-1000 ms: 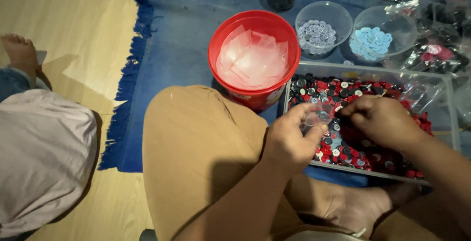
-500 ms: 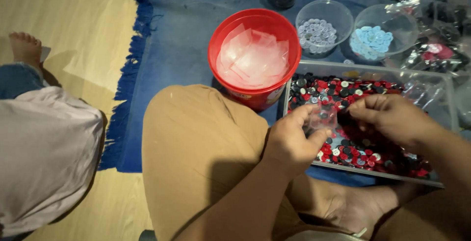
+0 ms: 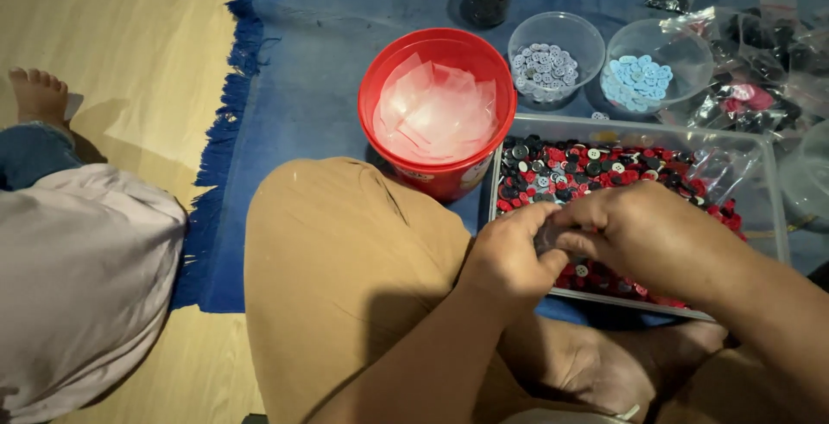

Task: Sorting and placing small buttons into a plastic bag while sitting on the floor.

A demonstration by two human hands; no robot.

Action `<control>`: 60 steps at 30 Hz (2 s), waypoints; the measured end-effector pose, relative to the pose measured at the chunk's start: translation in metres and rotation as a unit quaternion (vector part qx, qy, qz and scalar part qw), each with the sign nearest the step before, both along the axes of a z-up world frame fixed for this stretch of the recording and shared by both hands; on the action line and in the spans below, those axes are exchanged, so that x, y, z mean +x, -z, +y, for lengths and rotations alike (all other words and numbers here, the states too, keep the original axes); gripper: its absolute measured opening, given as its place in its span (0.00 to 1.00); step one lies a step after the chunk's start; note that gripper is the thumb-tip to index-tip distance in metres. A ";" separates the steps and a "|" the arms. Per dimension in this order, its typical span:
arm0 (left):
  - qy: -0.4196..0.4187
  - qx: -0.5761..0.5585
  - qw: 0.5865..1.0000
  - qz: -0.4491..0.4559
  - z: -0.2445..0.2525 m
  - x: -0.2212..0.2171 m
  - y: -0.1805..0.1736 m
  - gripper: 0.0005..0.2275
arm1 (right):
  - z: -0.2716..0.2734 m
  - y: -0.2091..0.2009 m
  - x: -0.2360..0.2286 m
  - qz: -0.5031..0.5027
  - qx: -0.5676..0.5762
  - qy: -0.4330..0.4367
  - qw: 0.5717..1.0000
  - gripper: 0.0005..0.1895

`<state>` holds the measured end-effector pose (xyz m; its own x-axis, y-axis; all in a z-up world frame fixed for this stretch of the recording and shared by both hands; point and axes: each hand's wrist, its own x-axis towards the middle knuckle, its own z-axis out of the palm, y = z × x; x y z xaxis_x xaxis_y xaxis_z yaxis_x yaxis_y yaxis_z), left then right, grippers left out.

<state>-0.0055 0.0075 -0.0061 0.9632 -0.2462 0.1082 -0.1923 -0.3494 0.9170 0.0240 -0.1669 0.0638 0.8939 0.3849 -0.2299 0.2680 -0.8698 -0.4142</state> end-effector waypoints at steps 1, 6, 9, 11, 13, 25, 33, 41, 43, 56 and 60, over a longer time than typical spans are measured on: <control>-0.001 -0.001 1.000 -0.001 -0.001 0.001 0.002 0.19 | -0.002 -0.001 0.001 -0.001 -0.001 -0.001 1.000 0.09; 0.007 0.004 0.998 0.061 0.001 0.003 -0.004 0.18 | -0.027 0.006 0.009 0.036 0.109 0.175 0.978 0.09; -0.044 -0.032 0.997 0.061 -0.001 0.004 0.000 0.19 | -0.050 0.015 0.025 0.045 0.203 0.329 0.921 0.08; -0.045 -0.021 0.997 0.066 -0.002 0.006 -0.001 0.19 | -0.066 0.034 0.035 0.042 0.063 0.300 0.951 0.10; -0.047 -0.009 0.996 0.077 -0.003 0.006 0.001 0.18 | -0.075 0.061 0.039 0.042 -0.077 0.266 0.960 0.13; -0.021 0.039 0.997 0.068 -0.008 0.011 -0.001 0.17 | -0.071 0.071 0.017 0.152 0.257 0.401 0.866 0.05; 0.039 0.061 0.996 0.054 -0.010 0.015 -0.010 0.19 | -0.090 0.044 0.012 0.337 0.429 0.369 0.753 0.08; 0.081 0.098 0.989 0.078 -0.016 0.021 -0.014 0.20 | -0.048 0.001 0.011 0.314 0.336 0.361 0.812 0.07; 0.117 0.120 0.979 0.113 -0.015 0.022 -0.019 0.20 | -0.037 -0.007 0.011 0.272 0.298 0.378 0.833 0.09; 0.078 0.107 0.980 0.147 -0.006 0.015 -0.032 0.20 | 0.015 -0.048 0.029 0.200 -0.087 0.174 0.960 0.12; -0.002 0.030 0.985 0.169 -0.011 0.023 -0.017 0.16 | -0.002 -0.041 0.036 0.196 -0.049 0.152 0.967 0.10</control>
